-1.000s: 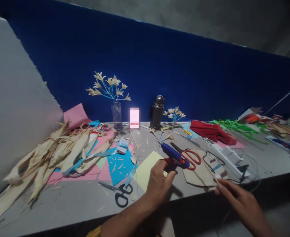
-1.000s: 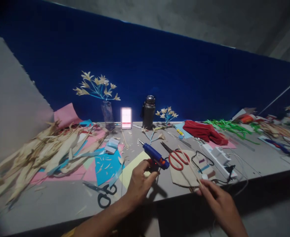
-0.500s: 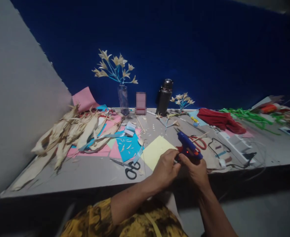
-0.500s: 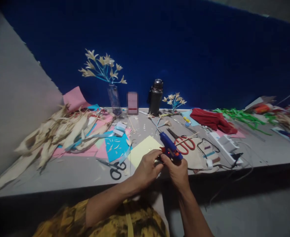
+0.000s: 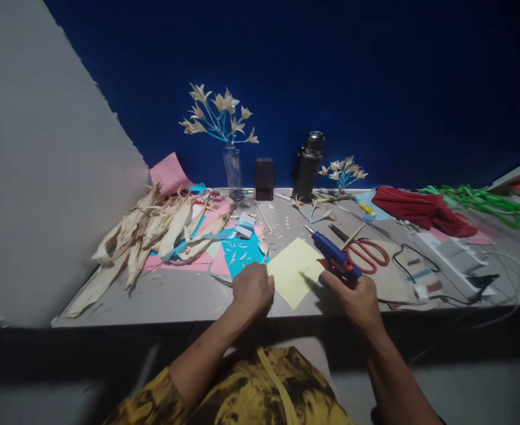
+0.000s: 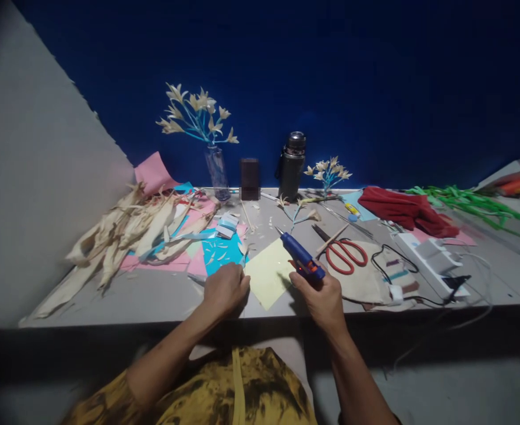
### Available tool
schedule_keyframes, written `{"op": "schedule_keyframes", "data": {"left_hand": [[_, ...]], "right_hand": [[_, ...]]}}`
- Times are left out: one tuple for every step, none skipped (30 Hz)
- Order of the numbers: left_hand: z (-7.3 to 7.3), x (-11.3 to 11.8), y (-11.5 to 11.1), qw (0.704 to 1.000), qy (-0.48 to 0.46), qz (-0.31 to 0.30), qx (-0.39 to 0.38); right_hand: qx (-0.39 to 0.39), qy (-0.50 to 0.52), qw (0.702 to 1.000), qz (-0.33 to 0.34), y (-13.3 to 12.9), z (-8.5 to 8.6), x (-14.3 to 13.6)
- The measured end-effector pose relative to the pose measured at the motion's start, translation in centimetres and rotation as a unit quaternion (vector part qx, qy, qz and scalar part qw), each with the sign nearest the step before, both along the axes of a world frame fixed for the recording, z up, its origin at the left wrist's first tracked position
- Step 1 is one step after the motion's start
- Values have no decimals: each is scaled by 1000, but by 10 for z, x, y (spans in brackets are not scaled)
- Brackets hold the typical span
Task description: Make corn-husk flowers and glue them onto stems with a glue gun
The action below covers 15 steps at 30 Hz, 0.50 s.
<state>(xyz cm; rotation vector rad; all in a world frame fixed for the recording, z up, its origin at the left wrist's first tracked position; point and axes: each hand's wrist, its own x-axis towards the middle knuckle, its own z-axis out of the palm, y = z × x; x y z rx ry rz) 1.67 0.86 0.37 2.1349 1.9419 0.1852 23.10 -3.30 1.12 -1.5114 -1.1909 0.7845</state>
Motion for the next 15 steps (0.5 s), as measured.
{"op": "schedule_keyframes", "data": {"left_hand": [[-1,0,1,1000,-10,12,-6],[-1,-1,3,999,-25,25,-12],[0,-3,5,998,-49,38,-15],[2,-6,7,996,-80,49,-11],[4,-8,8,991,-118,57,-1],[7,-11,9,985,-159,62,15],[10,-13,10,977,-199,63,34],[13,-14,10,969,-232,61,52],[15,-14,10,962,-258,56,67],[18,-14,9,957,-277,47,79],[20,-13,8,952,-290,39,89],[22,-12,7,949,-300,30,96],[24,-10,6,946,-307,22,102],[26,-9,5,944,-311,16,109],[27,-8,5,942,-313,12,116]], "right_hand": [[5,-4,1000,14,0,1,-1],[7,-8,1000,23,-1,1,-1],[5,-9,1000,29,-1,0,-1],[1,-8,999,33,-1,-1,0],[-4,-4,999,36,-1,-3,1],[-6,0,999,40,-1,-4,2],[-7,4,999,45,0,-5,2],[-5,6,999,53,1,-6,2],[1,6,998,62,2,-6,2],[11,0,997,74,3,-5,1],[24,-12,996,89,5,-4,0],[38,-29,993,105,6,-3,-1],[52,-50,991,117,7,-2,-2],[64,-70,988,124,8,-1,-4],[73,-85,985,128,10,0,-5]]}}
